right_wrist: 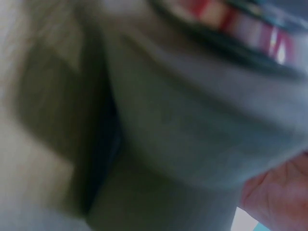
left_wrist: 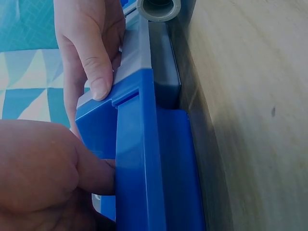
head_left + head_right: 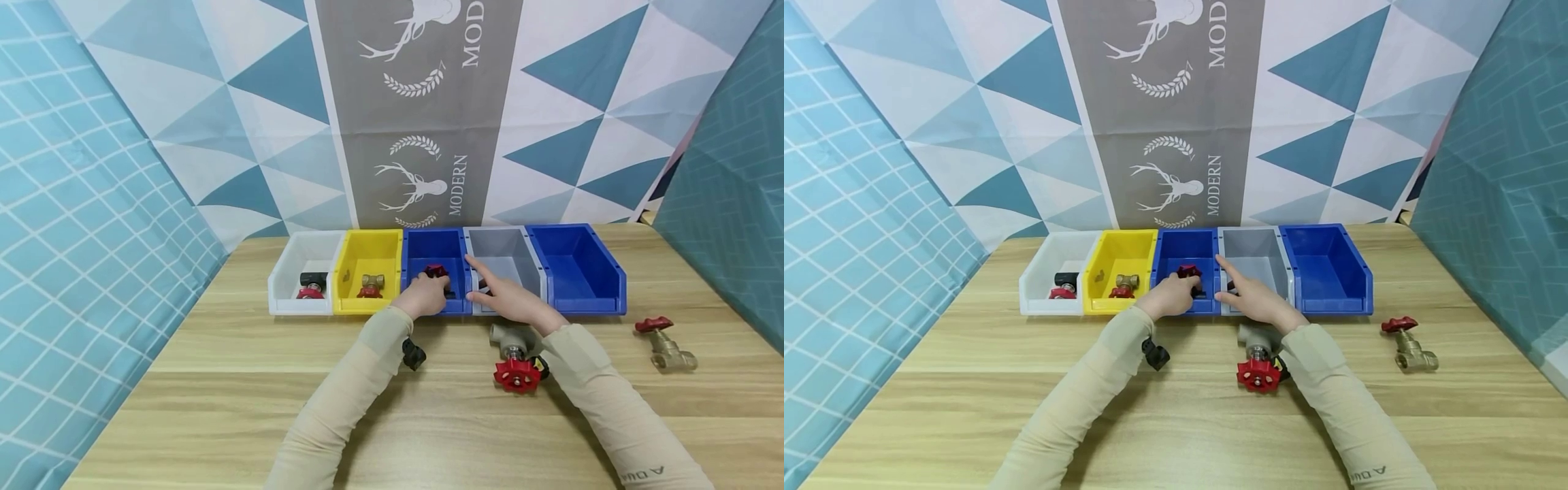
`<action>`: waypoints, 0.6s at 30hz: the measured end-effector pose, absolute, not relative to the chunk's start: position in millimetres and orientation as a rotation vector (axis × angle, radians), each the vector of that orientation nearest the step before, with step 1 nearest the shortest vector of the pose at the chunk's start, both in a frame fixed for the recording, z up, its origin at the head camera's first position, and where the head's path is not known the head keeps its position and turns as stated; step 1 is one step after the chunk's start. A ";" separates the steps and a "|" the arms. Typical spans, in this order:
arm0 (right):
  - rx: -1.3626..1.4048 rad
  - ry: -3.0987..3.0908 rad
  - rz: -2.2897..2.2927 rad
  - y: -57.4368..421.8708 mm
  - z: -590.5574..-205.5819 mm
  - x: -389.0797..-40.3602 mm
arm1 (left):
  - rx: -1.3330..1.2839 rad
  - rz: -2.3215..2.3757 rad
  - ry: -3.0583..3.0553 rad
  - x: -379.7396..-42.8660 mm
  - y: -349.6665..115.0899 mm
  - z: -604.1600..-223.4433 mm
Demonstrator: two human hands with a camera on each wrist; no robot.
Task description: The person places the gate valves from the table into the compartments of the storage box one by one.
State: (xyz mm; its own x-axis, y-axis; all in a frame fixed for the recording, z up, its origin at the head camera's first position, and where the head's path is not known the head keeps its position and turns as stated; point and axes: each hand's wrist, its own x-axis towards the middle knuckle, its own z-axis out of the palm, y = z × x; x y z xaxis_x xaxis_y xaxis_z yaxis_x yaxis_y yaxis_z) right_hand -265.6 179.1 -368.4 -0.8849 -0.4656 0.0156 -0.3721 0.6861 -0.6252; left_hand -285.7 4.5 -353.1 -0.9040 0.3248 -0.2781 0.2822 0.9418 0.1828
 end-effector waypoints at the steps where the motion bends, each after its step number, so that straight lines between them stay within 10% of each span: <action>1: -0.689 2.752 -0.970 178.6 -368.5 -265.7 | 0.445 0.207 2.791 -285.5 4.0 -353.4; 18: -0.698 2.745 -0.984 179.4 -368.2 -265.0 | 0.547 0.040 2.972 -271.3 6.6 -356.6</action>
State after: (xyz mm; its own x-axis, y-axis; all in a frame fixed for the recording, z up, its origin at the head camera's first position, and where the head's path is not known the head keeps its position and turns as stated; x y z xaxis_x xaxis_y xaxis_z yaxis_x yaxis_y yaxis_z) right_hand -265.0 179.4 -368.2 -0.8820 -0.4708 0.0215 -0.3773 0.6781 -0.6307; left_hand -271.3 6.6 -356.6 -0.9275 0.3564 -0.1128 0.3533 0.9343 0.0473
